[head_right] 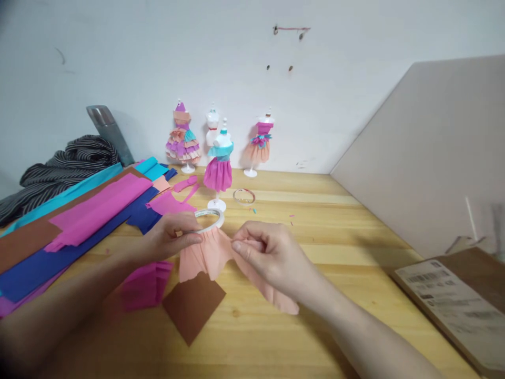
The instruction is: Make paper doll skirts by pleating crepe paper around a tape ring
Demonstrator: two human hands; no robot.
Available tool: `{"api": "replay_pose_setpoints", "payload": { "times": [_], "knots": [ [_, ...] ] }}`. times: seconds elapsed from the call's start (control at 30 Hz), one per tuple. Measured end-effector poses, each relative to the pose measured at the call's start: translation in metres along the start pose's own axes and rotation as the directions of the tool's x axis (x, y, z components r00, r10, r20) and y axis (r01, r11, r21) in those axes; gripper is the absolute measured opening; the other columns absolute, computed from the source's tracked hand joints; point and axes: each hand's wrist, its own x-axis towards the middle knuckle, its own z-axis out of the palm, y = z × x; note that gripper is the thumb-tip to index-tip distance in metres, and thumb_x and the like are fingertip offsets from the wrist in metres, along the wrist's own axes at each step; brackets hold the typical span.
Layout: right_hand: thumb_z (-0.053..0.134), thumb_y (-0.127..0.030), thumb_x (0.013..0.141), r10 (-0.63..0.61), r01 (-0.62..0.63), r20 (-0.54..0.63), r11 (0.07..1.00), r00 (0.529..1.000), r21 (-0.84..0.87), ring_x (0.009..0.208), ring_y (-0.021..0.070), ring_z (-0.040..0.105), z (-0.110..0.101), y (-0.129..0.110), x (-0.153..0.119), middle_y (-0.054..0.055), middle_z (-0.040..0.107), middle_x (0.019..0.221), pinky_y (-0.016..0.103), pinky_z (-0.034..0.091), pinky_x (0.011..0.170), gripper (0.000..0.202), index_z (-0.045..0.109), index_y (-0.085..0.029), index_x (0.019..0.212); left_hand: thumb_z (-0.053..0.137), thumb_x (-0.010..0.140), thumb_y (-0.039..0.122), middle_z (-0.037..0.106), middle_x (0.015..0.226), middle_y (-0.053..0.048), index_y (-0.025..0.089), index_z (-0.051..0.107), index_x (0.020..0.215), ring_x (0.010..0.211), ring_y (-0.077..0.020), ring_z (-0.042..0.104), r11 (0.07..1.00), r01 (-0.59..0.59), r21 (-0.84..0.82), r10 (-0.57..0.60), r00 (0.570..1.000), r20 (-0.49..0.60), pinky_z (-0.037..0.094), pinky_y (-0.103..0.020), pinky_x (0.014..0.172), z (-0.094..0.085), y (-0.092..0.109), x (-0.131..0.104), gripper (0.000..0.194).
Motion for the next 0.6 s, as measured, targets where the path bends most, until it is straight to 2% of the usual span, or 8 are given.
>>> {"api": "replay_pose_setpoints", "payload": {
  "times": [0.07,0.17,0.2,0.3,0.37,0.43,0.5,0.6],
  "knots": [
    [0.058,-0.049,0.084,0.000,0.000,0.110,1.000,0.994,0.005,0.053,0.0100,0.039,-0.005,-0.002,-0.002,-0.001,0.048,0.058,0.023,0.030,0.049,0.036,0.061,-0.015,0.073,0.054,0.089,0.030,0.031,0.058,0.005,0.016,0.043,0.057,0.056,-0.0086,0.032,0.996,0.077,-0.054,-0.075,0.996,0.045,0.026,-0.023,0.053,-0.001,0.005,0.000,0.036],
    [0.058,-0.057,0.084,-0.029,0.030,0.314,1.000,0.949,0.002,0.056,0.0103,0.041,-0.016,0.004,0.003,-0.001,0.049,0.063,0.023,0.032,0.049,0.043,0.063,-0.014,0.080,0.055,0.087,0.032,0.033,0.057,0.005,0.014,0.047,0.059,0.056,-0.0080,0.033,0.982,0.165,-0.095,-0.150,0.978,0.148,0.025,-0.023,0.052,-0.002,0.013,-0.001,0.034],
    [0.058,-0.059,0.084,-0.047,0.039,0.319,0.999,0.947,0.029,0.057,0.0105,0.043,-0.018,0.008,0.005,0.000,0.052,0.067,0.023,0.033,0.050,0.044,0.063,-0.014,0.083,0.055,0.087,0.032,0.037,0.058,0.004,0.014,0.050,0.061,0.056,-0.0081,0.036,0.981,0.169,-0.098,-0.149,0.972,0.181,0.025,-0.022,0.052,-0.002,0.015,-0.001,0.032],
    [0.058,-0.061,0.083,-0.072,0.025,0.224,0.978,0.972,0.208,0.063,0.0120,0.053,-0.017,0.017,0.012,0.005,0.060,0.088,0.024,0.041,0.057,0.049,0.060,-0.017,0.105,0.054,0.088,0.034,0.046,0.061,0.002,0.013,0.057,0.064,0.059,-0.0092,0.042,0.986,0.134,-0.096,-0.104,0.958,0.266,0.029,-0.022,0.055,0.000,0.019,-0.002,0.032],
    [0.058,-0.063,0.082,-0.059,-0.021,0.270,0.958,0.961,0.285,0.072,0.0147,0.058,-0.012,0.020,0.015,0.007,0.062,0.099,0.027,0.046,0.064,0.055,0.059,-0.019,0.115,0.053,0.089,0.035,0.048,0.061,0.001,0.013,0.058,0.062,0.061,-0.0101,0.044,0.991,0.102,-0.092,-0.069,0.950,0.304,0.030,-0.023,0.057,0.001,0.020,-0.002,0.035],
    [0.056,-0.064,0.083,-0.075,-0.040,0.367,0.954,0.927,0.296,0.084,0.0185,0.060,-0.006,0.021,0.017,0.008,0.064,0.102,0.029,0.046,0.074,0.054,0.064,-0.018,0.110,0.054,0.089,0.035,0.047,0.060,0.001,0.012,0.060,0.063,0.061,-0.0105,0.045,0.993,0.081,-0.085,-0.049,0.944,0.325,0.031,-0.023,0.059,0.003,0.020,-0.002,0.036],
    [0.054,-0.066,0.083,-0.104,-0.025,0.415,0.955,0.904,0.295,0.088,0.0201,0.058,0.000,0.022,0.019,0.007,0.065,0.094,0.031,0.045,0.080,0.053,0.069,-0.017,0.095,0.054,0.089,0.035,0.048,0.060,0.001,0.012,0.063,0.066,0.061,-0.0106,0.046,0.994,0.091,-0.068,-0.063,0.941,0.333,0.031,-0.023,0.059,0.006,0.019,-0.002,0.033],
    [0.055,-0.070,0.080,-0.052,-0.070,0.406,0.957,0.913,0.282,0.079,0.0194,0.056,0.003,0.029,0.020,0.005,0.063,0.080,0.031,0.044,0.074,0.055,0.070,-0.017,0.082,0.058,0.086,0.037,0.055,0.063,0.000,0.013,0.069,0.072,0.064,-0.0117,0.050,0.986,0.143,-0.081,-0.111,0.942,0.317,0.033,-0.023,0.060,0.009,0.016,-0.002,0.029]
  ]
}}
